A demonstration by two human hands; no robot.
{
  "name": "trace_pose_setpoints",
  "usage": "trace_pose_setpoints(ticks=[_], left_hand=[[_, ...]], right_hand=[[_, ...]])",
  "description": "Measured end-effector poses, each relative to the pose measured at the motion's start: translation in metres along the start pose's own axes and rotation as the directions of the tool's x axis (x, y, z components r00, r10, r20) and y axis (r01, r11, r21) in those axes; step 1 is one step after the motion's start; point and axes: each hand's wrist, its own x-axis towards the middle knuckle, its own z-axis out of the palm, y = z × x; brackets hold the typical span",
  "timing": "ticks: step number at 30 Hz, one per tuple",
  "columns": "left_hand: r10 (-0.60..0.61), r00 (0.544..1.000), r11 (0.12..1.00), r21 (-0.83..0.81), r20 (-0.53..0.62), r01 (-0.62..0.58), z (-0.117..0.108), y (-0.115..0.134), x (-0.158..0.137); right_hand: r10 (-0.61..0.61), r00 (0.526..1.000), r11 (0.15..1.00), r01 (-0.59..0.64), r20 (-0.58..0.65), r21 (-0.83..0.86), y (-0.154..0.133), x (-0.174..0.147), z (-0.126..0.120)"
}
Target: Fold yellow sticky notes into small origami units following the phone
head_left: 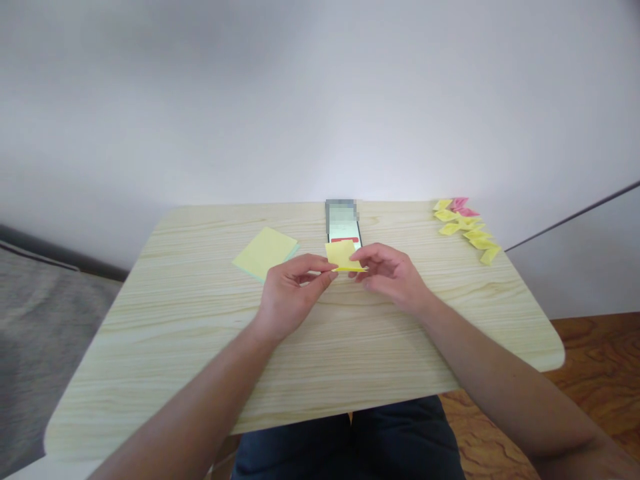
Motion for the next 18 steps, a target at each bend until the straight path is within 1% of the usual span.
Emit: trace_pose_setpoints(ticks=[3, 7, 10, 12, 15, 18], left_hand=[[0.015, 1.0, 0.999, -0.033, 0.023, -0.014, 0.0005, -0.0003, -0.0008], [-0.016, 0.995, 0.991, -0.128, 0.094, 0.028, -0.0004, 0.0041, -0.0023], [-0.039, 0.995, 0.968, -0.244, 0.093, 0.061, -0.0012, 0.0063, -0.0009], [-0.077, 0.993, 0.953, -0.288, 0.085, 0.098, -0.0014, 0.0058, 0.0011], [-0.132, 0.984, 0.947, -0.279, 0.121, 0.161, -0.0014, 0.0034, 0.0035], [-0.133, 0.976, 0.96, -0.221, 0.172, 0.17, -0.0009, 0.0032, 0.0034]], right_hand=[[-0.01, 1.0, 0.999, 0.009, -0.011, -0.043, 0.001, 0.0002, 0.0032], [-0.008, 0.998, 0.994, 0.001, -0.064, -0.106, -0.0011, 0.0, 0.0054], [0.021, 0.998, 0.994, -0.029, -0.067, -0.109, -0.002, -0.0014, 0.0053], [0.045, 0.997, 0.992, -0.052, -0.067, -0.111, -0.0018, -0.0027, 0.0055], [0.041, 0.997, 0.993, -0.047, -0.062, -0.11, -0.0005, -0.0041, 0.0056], [0.014, 0.998, 0.992, -0.021, -0.06, -0.123, 0.0018, -0.0047, 0.0051]])
